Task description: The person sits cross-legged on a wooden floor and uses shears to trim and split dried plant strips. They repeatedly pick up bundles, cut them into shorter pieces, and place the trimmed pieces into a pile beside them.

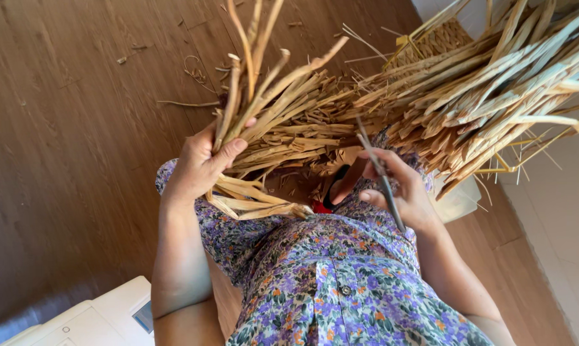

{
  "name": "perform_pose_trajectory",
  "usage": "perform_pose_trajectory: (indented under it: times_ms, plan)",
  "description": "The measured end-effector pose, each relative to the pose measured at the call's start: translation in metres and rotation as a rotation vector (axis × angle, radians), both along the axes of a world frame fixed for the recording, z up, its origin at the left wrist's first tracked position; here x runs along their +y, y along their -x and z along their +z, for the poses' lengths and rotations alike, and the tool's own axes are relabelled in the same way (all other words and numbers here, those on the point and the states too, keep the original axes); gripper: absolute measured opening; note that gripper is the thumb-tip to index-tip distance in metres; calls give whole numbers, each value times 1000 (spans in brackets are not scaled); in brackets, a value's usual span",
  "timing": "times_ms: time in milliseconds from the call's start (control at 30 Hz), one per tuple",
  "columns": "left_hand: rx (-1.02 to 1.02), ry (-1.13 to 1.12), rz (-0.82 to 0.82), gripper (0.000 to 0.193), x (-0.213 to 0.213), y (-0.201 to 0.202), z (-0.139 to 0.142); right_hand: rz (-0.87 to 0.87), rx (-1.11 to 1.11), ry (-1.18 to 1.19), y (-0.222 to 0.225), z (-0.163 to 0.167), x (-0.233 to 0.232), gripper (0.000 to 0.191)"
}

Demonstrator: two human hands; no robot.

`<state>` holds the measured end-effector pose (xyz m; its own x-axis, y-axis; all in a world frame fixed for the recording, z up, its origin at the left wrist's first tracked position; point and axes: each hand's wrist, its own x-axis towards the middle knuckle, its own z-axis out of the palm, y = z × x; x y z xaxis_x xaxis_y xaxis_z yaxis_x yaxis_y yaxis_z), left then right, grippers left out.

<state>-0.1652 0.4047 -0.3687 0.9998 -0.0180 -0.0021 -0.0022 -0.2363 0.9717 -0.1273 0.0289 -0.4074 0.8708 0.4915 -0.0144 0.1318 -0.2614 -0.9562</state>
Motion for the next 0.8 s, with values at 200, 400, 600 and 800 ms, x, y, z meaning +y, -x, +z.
perform_pose_trajectory:
  times_ms: [200,400,600,800]
  plan:
    - [-162,-185,-181,29,-24,4,-8,48,53,-118,2,-4,18,66]
    - [26,-289,-248,36,-34,1,-11,-44,102,-61,6,-11,9,61]
    - [60,-288,-262,40,-40,-5,-14,-114,41,-5,11,-30,2,49]
    - [82,-293,-239,39,-39,-6,-16,-121,77,-45,12,-34,-2,47]
